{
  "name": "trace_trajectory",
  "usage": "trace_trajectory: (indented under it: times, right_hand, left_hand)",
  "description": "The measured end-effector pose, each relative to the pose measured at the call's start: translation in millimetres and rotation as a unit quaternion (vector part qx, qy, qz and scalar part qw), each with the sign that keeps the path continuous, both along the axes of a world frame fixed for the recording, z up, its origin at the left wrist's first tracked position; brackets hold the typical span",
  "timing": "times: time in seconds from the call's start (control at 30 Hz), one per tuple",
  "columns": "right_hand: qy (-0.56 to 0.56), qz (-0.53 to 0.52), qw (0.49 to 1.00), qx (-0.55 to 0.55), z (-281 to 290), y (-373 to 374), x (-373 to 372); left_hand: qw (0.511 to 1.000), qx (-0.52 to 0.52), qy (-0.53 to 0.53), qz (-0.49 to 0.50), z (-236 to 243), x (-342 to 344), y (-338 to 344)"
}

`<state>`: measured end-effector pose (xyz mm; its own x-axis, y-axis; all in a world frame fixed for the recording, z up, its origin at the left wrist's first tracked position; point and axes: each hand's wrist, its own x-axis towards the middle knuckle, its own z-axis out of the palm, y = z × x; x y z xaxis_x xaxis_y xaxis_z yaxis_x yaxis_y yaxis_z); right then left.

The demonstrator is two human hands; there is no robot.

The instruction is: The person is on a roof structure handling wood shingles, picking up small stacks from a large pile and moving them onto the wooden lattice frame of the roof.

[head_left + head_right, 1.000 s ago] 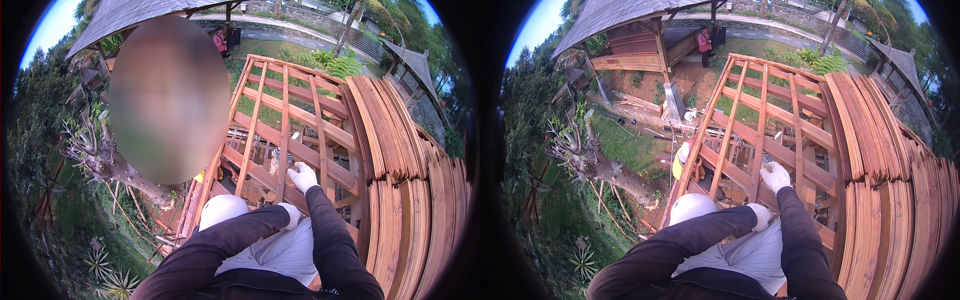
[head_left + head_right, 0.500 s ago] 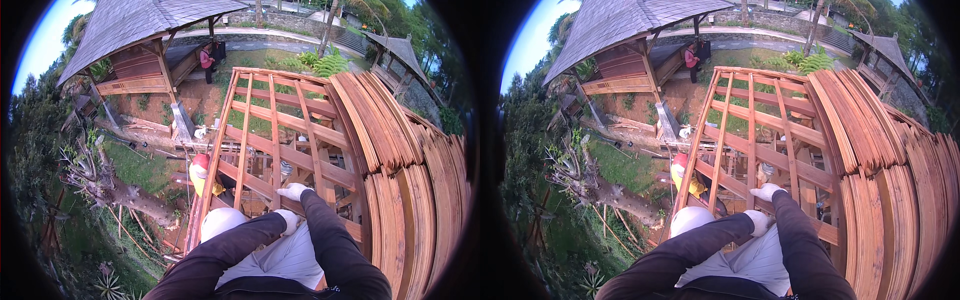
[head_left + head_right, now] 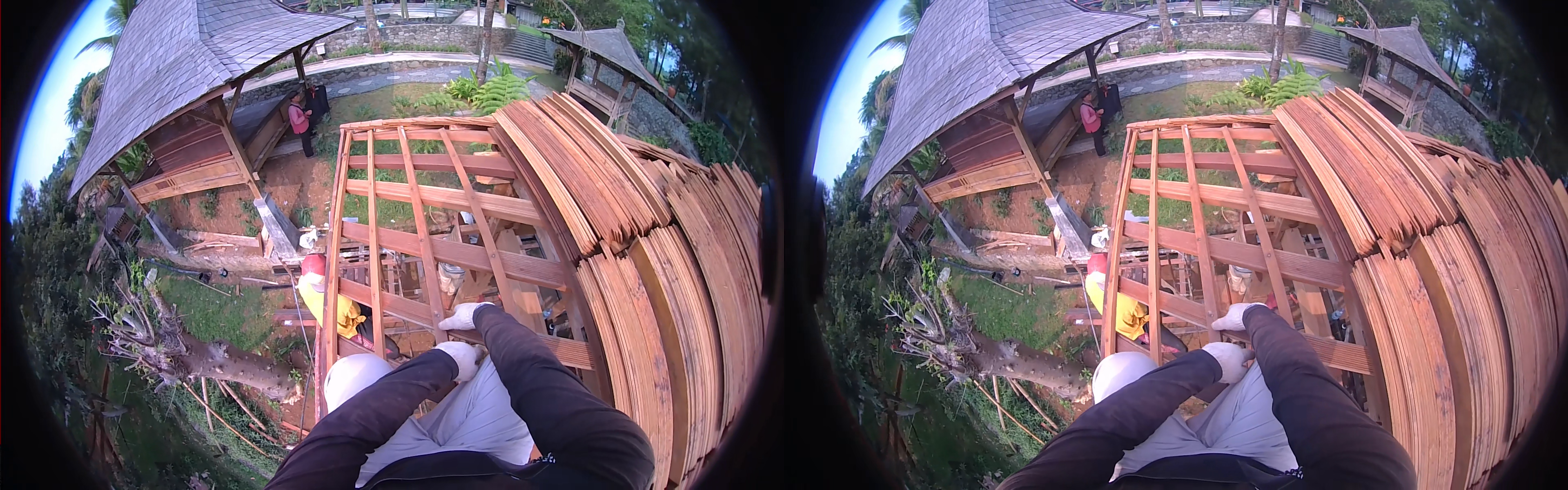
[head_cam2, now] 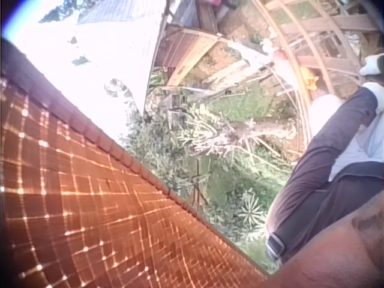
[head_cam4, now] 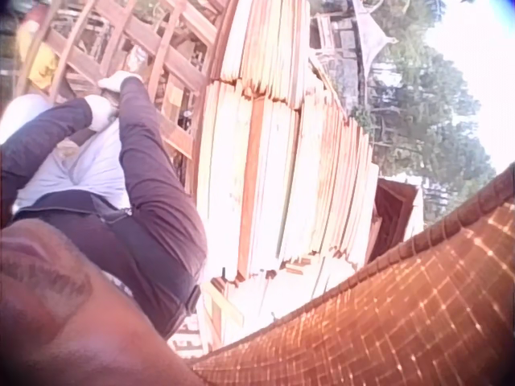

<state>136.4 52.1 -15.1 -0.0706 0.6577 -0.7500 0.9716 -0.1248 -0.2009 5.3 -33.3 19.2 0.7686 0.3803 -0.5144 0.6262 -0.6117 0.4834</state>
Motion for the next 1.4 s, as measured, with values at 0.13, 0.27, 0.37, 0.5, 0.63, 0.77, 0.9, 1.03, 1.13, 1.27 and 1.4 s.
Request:
trace_trajectory:
  times: [0.13,0.27,0.37,0.5,0.63,0.77,0.9,1.03,1.13,1.27,1.4]
  right_hand:
    - [0.011,0.005,1.000,-0.003,2.9,1.0,-1.0]
    - [0.015,-0.017,1.000,0.006,4.5,-2.5,6.8]
    - [0.015,-0.008,1.000,0.017,-0.8,0.5,5.9]
    - [0.012,-0.002,0.999,0.035,0.3,3.7,3.8]
    - [0.079,-0.060,0.981,0.164,11.2,8.4,-1.8]
    - [0.470,-0.389,0.784,0.117,58.0,4.4,-22.6]
    - [0.664,-0.479,0.564,0.105,65.5,-2.2,-53.1]
    - [0.714,-0.471,0.515,0.055,65.0,-2.4,-56.8]
    - [0.714,-0.465,0.523,0.037,64.7,0.0,-50.0]
    - [0.719,-0.450,0.527,0.052,65.8,2.4,-45.5]
    - [0.724,-0.450,0.522,0.034,72.8,0.4,-46.8]
  left_hand:
    - [1.000,0.009,-0.014,0.001,-13.7,-1.7,1.0]
    - [1.000,-0.007,-0.005,0.005,5.3,0.9,0.2]
    - [0.999,0.017,-0.031,0.007,-4.6,-1.1,-1.0]
    - [0.999,0.016,-0.023,0.029,-4.3,-4.5,3.9]
    - [0.986,0.051,-0.043,0.155,10.9,-26.1,38.8]
    - [0.923,0.085,-0.177,0.330,39.9,-62.3,82.8]
    - [0.865,0.028,-0.279,0.415,45.8,-82.1,100.6]
    - [0.859,-0.001,-0.305,0.411,34.1,-79.8,103.4]
    - [0.851,0.008,-0.324,0.413,40.0,-80.7,103.9]
    - [0.825,0.015,-0.351,0.443,52.9,-77.7,97.8]
    - [0.821,0.055,-0.345,0.452,53.0,-80.6,97.6]
